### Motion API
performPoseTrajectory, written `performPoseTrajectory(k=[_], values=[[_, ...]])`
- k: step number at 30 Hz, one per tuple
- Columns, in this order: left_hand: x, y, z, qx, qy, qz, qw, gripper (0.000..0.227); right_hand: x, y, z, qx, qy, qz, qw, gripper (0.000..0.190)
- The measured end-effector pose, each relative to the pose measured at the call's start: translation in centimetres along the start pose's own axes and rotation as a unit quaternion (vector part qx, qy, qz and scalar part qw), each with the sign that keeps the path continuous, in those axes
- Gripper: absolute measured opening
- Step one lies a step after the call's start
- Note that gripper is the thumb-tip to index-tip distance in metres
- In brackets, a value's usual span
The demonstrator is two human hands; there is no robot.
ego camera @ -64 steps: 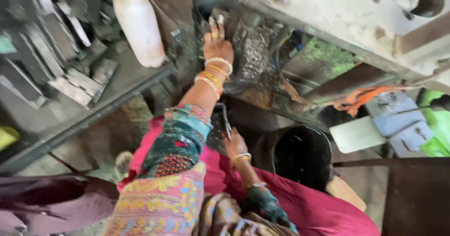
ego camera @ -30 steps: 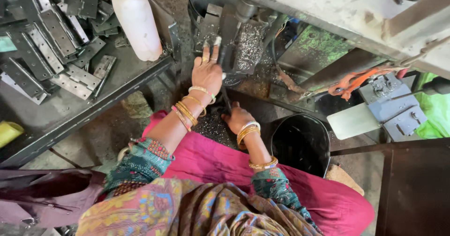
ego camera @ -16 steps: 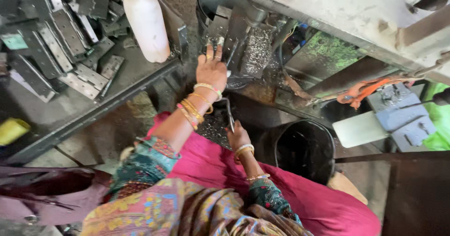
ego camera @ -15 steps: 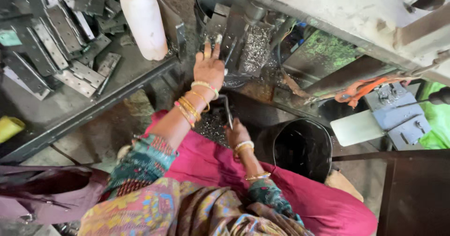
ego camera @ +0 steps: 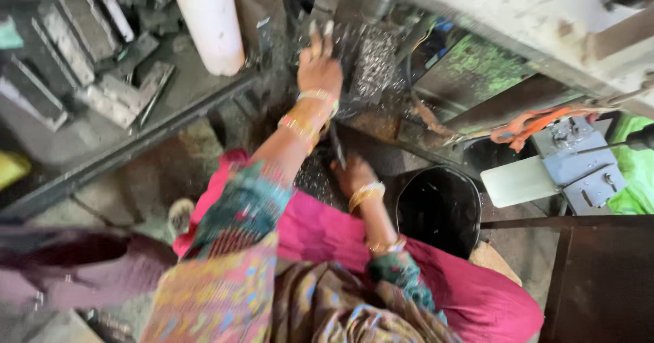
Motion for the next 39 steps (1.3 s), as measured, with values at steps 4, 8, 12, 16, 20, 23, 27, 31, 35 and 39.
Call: performPoseTrajectory(k=[4,8,12,16,20,23,27,31,35,39], values=[[-1.2,0.6,-0.7,-0.010,0.028,0.017,0.999,0.033,0.9,-0.2,-0.8,-0.034,0.049,-0.016,0.998,0.041],[-0.1,0.0,-1.8,-0.042,0.021,0.008,0.999,0.034,2.1,1.0,-3.1,-0.025,0.004,-0.117,0.993,0.041],[-2.4,-0.8,-3.2,-0.015,-0.012,0.021,1.000,0.037,0.3,0.2,-0.5,0.005,-0.008,-0.043,0.999,0.041],[-4.8,-0.2,-6.0,-0.059,-0.060,0.056,0.995,0.041,0.9,-1.2,1.2,0.015,0.016,-0.053,0.998,0.045],[-5.0,1.1,-4.4,-0.150,0.130,0.114,0.973,0.063,1.5,-1.2,-0.1,0.076,-0.014,-0.127,0.989,0.043],[-1.5,2.2,-6.7,-0.109,-0.009,0.079,0.991,0.053,2.4,-1.0,0.3,0.019,0.004,-0.026,0.999,0.039],[-4.9,0.6,-5.8,-0.072,-0.097,0.063,0.991,0.043,-2.5,0.0,1.2,0.067,-0.008,0.010,0.998,0.037],[-6.2,1.2,-6.2,-0.074,-0.066,0.073,0.992,0.044,0.0,1.3,-1.2,0.070,0.018,-0.050,0.996,0.035],[-4.4,1.8,-7.0,-0.056,-0.063,0.080,0.993,0.040,3.7,-0.3,-2.1,0.046,0.085,0.074,0.992,0.051],[-3.6,-0.1,-0.3,0.068,0.038,0.111,0.991,0.035,2.1,1.4,-2.5,0.032,-0.035,-0.080,0.996,0.041]])
Point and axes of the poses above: each hand's wrist, its own x-axis away from the middle knuckle, its own z-axis out of the back of the hand, y = z × x, the point moved 8 cm from there along -x, towards the middle knuckle, and after that the axes turned 6 degrees about y, right-handed, at the moved point
